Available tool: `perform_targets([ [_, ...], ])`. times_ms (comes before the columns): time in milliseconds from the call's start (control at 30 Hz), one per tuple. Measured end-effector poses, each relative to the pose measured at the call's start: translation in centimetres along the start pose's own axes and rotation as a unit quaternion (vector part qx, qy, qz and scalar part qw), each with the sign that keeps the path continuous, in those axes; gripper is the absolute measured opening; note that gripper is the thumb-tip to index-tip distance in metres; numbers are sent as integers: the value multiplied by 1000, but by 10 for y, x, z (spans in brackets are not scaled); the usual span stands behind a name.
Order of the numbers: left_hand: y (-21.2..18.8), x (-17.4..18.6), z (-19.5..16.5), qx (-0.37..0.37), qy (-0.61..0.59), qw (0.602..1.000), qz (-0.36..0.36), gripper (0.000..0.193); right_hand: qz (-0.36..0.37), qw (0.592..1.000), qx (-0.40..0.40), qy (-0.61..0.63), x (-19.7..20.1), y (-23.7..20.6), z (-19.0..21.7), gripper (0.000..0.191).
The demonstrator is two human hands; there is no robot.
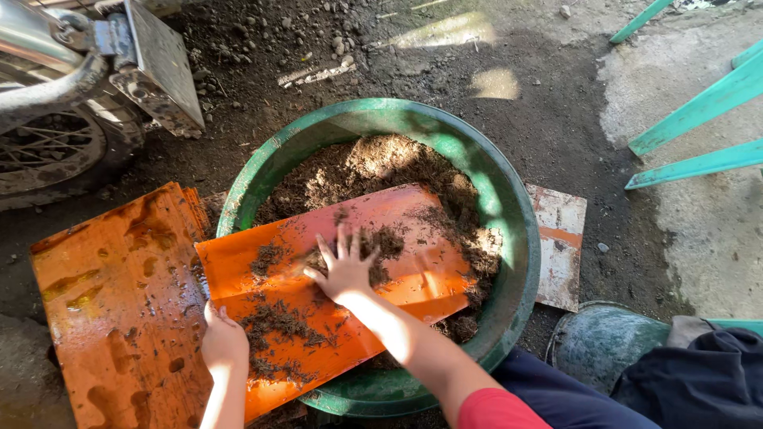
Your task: The person scrubs multiple orange rectangular plates with a handful of fibrous material from a green basin. The person repeatedly rubs the surface of each plate, flips it over, and places it on a stack before picking up the next one.
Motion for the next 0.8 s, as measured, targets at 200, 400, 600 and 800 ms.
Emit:
perform_targets([
  [200,3,-6,9,-96,-53,990,-88,47,21,952,-100,-287,-15,72,-123,81],
  [400,6,-15,11,-120,-44,981,-144,44,-155,920,-326,152,-15,56,-258,61],
  [600,1,-10,4,-113,-50,984,-126,43,-50,940,-293,167,-29,18,-118,77],
  [800,-2,0,-2,-26,6,999,-29,51,48,994,95,-6,-19,7,43,59],
])
Point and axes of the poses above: each hand's wrist, its own y-axis towards the middle knuckle, its own x-axis out of the back of the hand, z = x × y, the point moved 1 cm from there along y, towards the middle knuckle, and after that the axes turned 4 degrees about z, right-handed, at the moved point
